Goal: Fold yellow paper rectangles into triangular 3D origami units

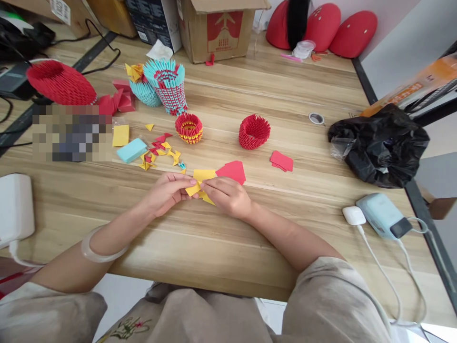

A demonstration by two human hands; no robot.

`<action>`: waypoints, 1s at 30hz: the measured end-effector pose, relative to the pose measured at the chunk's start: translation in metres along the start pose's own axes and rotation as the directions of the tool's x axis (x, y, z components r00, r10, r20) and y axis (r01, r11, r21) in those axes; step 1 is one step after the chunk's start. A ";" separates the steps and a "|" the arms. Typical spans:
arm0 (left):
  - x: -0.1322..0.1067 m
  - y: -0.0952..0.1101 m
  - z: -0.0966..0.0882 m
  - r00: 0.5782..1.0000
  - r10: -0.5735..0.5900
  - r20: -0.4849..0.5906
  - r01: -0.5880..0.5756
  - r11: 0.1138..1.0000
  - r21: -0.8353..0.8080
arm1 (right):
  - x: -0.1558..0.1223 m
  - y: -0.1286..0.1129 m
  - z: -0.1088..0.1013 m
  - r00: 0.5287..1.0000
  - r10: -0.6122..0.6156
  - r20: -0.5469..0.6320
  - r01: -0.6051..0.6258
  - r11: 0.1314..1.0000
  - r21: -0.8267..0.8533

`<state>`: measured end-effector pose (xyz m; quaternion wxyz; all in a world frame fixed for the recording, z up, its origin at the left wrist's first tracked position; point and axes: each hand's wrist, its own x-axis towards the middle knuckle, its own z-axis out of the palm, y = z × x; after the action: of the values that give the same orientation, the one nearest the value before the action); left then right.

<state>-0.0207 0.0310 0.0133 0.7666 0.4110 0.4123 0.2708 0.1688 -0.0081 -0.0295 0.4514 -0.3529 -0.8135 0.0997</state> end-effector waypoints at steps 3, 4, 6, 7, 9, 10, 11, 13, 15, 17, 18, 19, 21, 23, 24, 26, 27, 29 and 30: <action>0.000 0.000 0.000 1.000 0.001 -0.005 -0.002 1.000 -0.022 | -0.001 0.001 0.000 1.000 -0.019 0.014 0.019 1.000 -0.025; 0.000 0.000 0.000 1.000 -0.001 -0.009 0.000 1.000 -0.031 | -0.001 0.001 0.000 1.000 -0.026 0.015 0.027 0.999 -0.034; 0.000 0.001 0.000 1.000 -0.007 -0.014 0.006 0.999 -0.046 | 0.000 0.000 -0.001 0.999 -0.039 0.025 0.040 0.998 -0.050; 0.000 0.001 0.000 1.000 -0.009 -0.017 0.008 0.999 -0.051 | 0.000 0.000 -0.001 0.999 -0.044 0.032 0.045 0.997 -0.057; 0.000 0.002 0.001 1.000 -0.012 -0.025 0.011 0.998 -0.056 | 0.001 0.000 -0.001 0.998 -0.058 0.039 0.060 0.996 -0.062; 0.000 0.002 0.001 0.999 -0.013 -0.029 0.012 0.998 -0.057 | 0.002 -0.001 -0.001 0.997 -0.067 0.036 0.069 0.996 -0.061; 0.000 0.002 0.001 0.999 -0.013 -0.034 0.011 0.998 -0.055 | 0.002 -0.001 -0.001 0.997 -0.076 0.031 0.078 0.995 -0.058; 0.000 0.002 0.001 0.999 0.000 -0.041 -0.001 0.999 -0.036 | 0.003 -0.002 -0.001 0.996 -0.082 0.026 0.084 0.995 -0.049; 0.000 0.001 0.000 0.999 0.028 -0.044 -0.028 1.000 0.012 | 0.004 -0.002 0.000 0.997 -0.073 0.032 0.075 0.997 -0.036; 0.000 0.000 -0.001 0.997 0.067 -0.041 -0.064 0.995 0.073 | 0.004 -0.004 0.000 0.997 -0.065 0.031 0.065 0.998 -0.010; 0.000 -0.001 -0.001 0.995 0.092 -0.041 -0.087 0.991 0.103 | 0.005 -0.005 0.000 0.998 -0.062 0.025 0.061 0.998 0.013; 0.000 -0.001 -0.001 0.991 0.123 -0.044 -0.116 0.983 0.139 | 0.005 -0.006 0.000 0.999 -0.050 0.015 0.050 0.998 0.041; -0.001 -0.001 -0.002 0.979 0.201 -0.043 -0.185 0.954 0.235 | 0.006 -0.009 0.001 0.999 0.045 -0.009 -0.043 0.992 0.121; -0.002 0.000 -0.002 0.959 0.280 -0.036 -0.252 0.909 0.333 | 0.008 -0.011 0.000 0.967 0.255 -0.027 -0.240 0.938 0.249; -0.003 0.000 -0.002 0.950 0.311 -0.031 -0.278 0.885 0.373 | 0.009 -0.013 0.000 0.926 0.376 -0.021 -0.349 0.879 0.326; -0.005 0.000 -0.002 0.937 0.349 -0.020 -0.308 0.850 0.428 | 0.012 -0.014 0.001 0.824 0.565 0.032 -0.512 0.721 0.467; -0.006 0.000 -0.001 0.933 0.359 -0.017 -0.314 0.839 0.445 | 0.014 -0.015 0.001 0.785 0.616 0.068 -0.556 0.652 0.516; -0.007 0.000 0.000 0.933 0.360 -0.006 -0.315 0.826 0.468 | 0.016 -0.015 0.002 0.738 0.661 0.133 -0.605 0.562 0.565; -0.008 0.000 0.000 0.934 0.357 -0.004 -0.313 0.823 0.474 | 0.017 -0.015 0.003 0.726 0.669 0.159 -0.619 0.533 0.577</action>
<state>-0.0242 0.0247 0.0162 0.5658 0.6359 0.4214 0.3129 0.1535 -0.0076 -0.0127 0.5015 -0.4709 -0.5320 0.4937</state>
